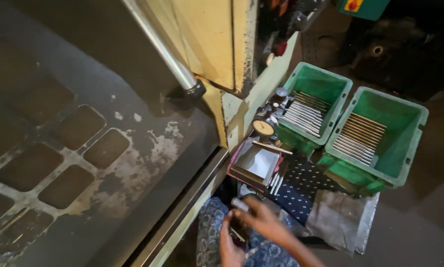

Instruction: The person opens a machine door, retrieves a metal rod from inside, measures it with a dial gauge, and places it into a green bin. The person repeats this process for several rods, organizing them in the bin.

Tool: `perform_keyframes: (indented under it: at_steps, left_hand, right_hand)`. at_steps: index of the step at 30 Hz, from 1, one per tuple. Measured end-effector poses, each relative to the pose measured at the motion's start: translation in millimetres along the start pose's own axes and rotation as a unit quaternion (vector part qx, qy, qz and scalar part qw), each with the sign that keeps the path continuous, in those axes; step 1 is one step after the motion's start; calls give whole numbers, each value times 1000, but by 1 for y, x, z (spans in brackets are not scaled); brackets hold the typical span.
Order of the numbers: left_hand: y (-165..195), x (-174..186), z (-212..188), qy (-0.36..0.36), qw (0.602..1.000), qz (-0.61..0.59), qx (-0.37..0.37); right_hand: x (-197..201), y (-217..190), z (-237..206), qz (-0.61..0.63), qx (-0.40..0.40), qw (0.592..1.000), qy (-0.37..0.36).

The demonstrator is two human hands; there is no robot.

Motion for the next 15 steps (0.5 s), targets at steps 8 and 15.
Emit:
perform_keyframes:
  at_steps: [8,15]
  left_hand:
    - [-4,-33,-11,-59,987,126,-83]
    - [-6,-87,-26,-106,967,220,-67]
  right_hand:
    - [21,-11,-37,-110,-69,991,-31]
    - [75,21,-17,50,-96,993,-45]
Point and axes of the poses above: each hand's wrist, its own z-axis towards the middle knuckle, its own x-axis out of the back of the hand, y = z × x, the point moved 4 cm from there along z, towards the middle knuckle, and after that the axes turned 13 degrees about -x, right-handed, at the moved point
